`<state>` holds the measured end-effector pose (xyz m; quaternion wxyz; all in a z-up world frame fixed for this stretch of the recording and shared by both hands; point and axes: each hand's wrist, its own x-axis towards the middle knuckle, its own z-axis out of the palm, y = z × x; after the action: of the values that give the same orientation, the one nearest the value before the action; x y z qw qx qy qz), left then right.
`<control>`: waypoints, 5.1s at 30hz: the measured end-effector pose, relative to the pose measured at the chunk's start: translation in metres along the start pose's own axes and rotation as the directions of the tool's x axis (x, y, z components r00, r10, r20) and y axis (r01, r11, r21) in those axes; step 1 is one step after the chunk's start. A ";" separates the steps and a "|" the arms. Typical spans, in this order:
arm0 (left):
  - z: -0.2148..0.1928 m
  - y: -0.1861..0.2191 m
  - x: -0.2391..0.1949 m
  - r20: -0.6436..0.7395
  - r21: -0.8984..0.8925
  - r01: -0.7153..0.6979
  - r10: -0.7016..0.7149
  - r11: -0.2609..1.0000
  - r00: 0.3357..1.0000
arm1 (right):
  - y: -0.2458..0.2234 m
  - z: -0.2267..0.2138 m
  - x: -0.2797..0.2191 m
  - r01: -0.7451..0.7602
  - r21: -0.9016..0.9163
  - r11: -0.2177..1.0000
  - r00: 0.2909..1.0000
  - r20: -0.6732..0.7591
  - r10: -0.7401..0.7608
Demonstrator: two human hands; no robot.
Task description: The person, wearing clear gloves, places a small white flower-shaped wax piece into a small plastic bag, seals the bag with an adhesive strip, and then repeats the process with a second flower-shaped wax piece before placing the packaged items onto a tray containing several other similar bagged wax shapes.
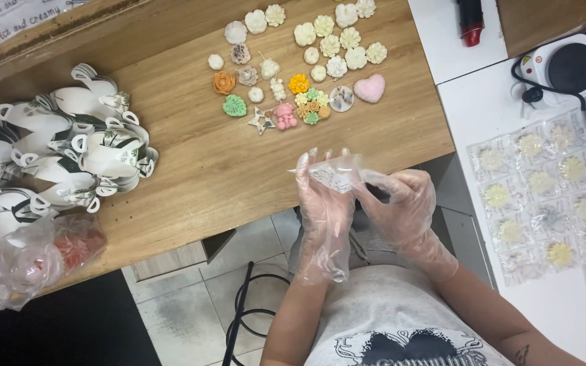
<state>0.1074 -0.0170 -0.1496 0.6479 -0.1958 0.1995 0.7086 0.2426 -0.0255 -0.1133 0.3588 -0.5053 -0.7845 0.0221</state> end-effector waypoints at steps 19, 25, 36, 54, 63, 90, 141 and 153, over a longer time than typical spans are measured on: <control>-0.023 0.024 -0.011 -0.199 0.019 -0.128 0.129 0.992 0.971 | -0.088 -0.059 0.019 -0.082 0.404 0.911 0.861 0.488 -0.139; -0.038 0.028 -0.012 -0.099 -0.030 -0.198 0.194 0.980 0.976 | -0.091 -0.052 0.024 -0.073 0.369 0.926 0.876 0.468 -0.118; -0.030 0.036 -0.016 0.070 -0.082 -0.164 0.170 0.983 0.983 | -0.089 -0.050 0.029 -0.017 0.184 0.983 0.881 0.467 -0.073; -0.027 0.017 -0.008 0.255 0.275 -0.339 0.272 0.899 0.928 | -0.077 -0.031 0.029 0.035 0.026 0.999 0.877 0.478 -0.043; -0.007 0.021 -0.012 0.169 0.337 -0.302 0.258 0.892 0.951 | -0.075 -0.028 0.051 -0.152 0.502 0.851 0.911 0.406 -0.077; 0.042 0.024 0.018 -0.010 0.466 -0.366 0.418 0.806 0.908 | -0.034 0.038 0.062 -0.346 0.494 0.798 0.789 0.613 -0.037; -0.002 0.055 0.020 -0.236 -0.530 -0.228 0.117 0.817 0.965 | 0.243 0.188 0.254 -0.220 -0.257 0.941 0.754 0.568 0.331; -0.004 0.062 0.049 -0.114 -0.358 -0.252 0.226 0.899 0.968 | 0.094 0.053 0.088 -0.714 0.357 -0.602 0.465 0.885 -0.027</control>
<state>0.0420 0.0166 -0.1772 0.5003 -0.3129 0.1074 0.8001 0.2639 0.1093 -0.1423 0.3240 -0.2675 -0.1327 0.8977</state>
